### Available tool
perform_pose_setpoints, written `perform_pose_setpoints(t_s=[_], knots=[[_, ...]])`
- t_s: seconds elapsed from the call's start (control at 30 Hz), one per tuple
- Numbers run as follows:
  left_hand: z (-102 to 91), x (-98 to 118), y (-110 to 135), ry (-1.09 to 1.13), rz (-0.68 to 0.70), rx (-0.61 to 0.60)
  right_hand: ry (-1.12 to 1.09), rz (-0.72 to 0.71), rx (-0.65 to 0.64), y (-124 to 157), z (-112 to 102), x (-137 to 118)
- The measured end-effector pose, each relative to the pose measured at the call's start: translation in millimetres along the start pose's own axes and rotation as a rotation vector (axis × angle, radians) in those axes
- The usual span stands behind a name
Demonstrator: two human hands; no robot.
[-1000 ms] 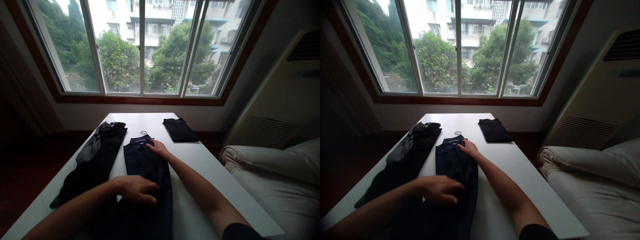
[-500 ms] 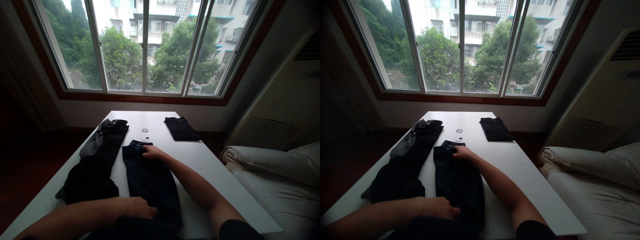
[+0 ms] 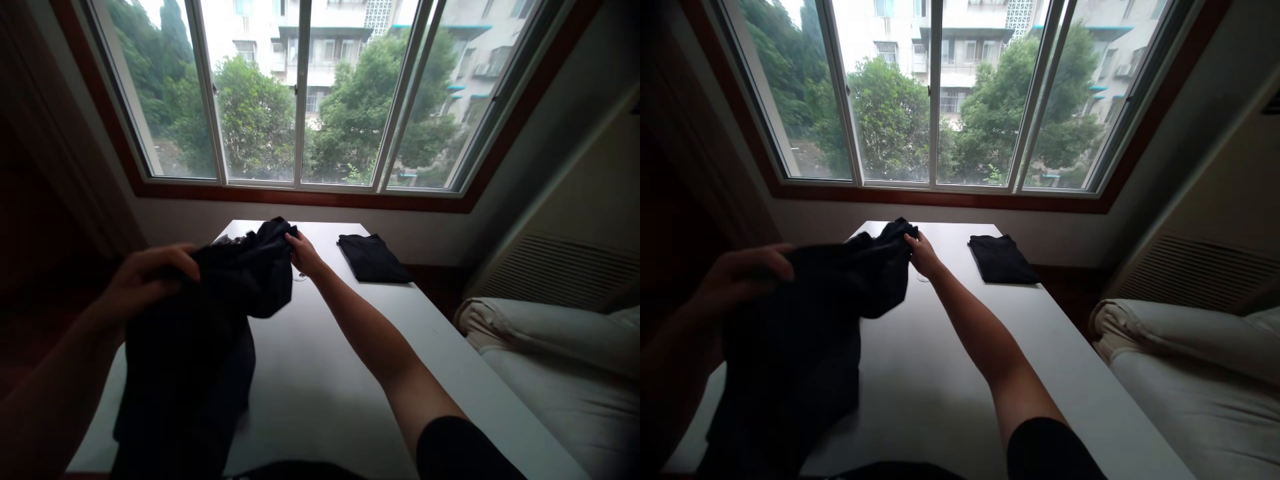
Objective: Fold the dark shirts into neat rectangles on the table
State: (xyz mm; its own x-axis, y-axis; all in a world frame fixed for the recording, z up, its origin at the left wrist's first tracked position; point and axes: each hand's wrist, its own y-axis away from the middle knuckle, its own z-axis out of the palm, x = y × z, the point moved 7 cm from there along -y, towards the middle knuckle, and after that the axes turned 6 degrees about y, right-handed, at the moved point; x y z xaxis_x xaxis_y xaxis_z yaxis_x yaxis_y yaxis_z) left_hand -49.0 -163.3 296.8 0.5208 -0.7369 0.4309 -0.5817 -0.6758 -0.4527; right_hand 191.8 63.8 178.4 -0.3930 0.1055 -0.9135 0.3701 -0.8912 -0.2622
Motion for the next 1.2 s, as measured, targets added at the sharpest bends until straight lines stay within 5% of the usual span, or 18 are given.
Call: perform_pose_setpoints(t_s=[0.1,0.17,0.3,0.37,0.53,0.7,0.83,0.97,1.2], knots=[[-42.0,-25.3,-19.0,-0.05,-0.094,0.28,0.148,0.073,-0.053,-32.2,18.9,7.4],[-33.0,-41.5,-31.9,-0.144,-0.145,0.261,0.348,0.162,-0.003,-39.5,10.7,26.1],[49.8,-83.6,-32.3,-0.148,-0.219,-0.188,0.612,0.28,-0.11,-24.5,-21.5,74.3],[88.9,-100.4,-22.9,-0.124,-0.222,-0.312,0.746,0.276,-0.123,-13.1,-49.0,88.8],[154.2,-125.6,-18.4,-0.114,-0.186,-0.373,1.243,0.208,0.18,5.3,-145.1,72.1],[198.1,-173.7,-35.8,-0.463,-0.342,-0.34,1.636,0.253,0.564,30.6,-237.5,29.7],[210.0,-226.6,-49.7,-0.613,-0.568,-0.25,1.73,0.412,0.717,52.5,-288.3,23.9],[201.7,-268.9,-57.7,-0.6,-0.744,-0.169,1.823,0.441,0.797,56.9,-309.3,23.8],[198.6,-280.9,-58.3,-0.614,-0.737,-0.105,1.614,0.452,0.893,58.6,-325.6,10.9]])
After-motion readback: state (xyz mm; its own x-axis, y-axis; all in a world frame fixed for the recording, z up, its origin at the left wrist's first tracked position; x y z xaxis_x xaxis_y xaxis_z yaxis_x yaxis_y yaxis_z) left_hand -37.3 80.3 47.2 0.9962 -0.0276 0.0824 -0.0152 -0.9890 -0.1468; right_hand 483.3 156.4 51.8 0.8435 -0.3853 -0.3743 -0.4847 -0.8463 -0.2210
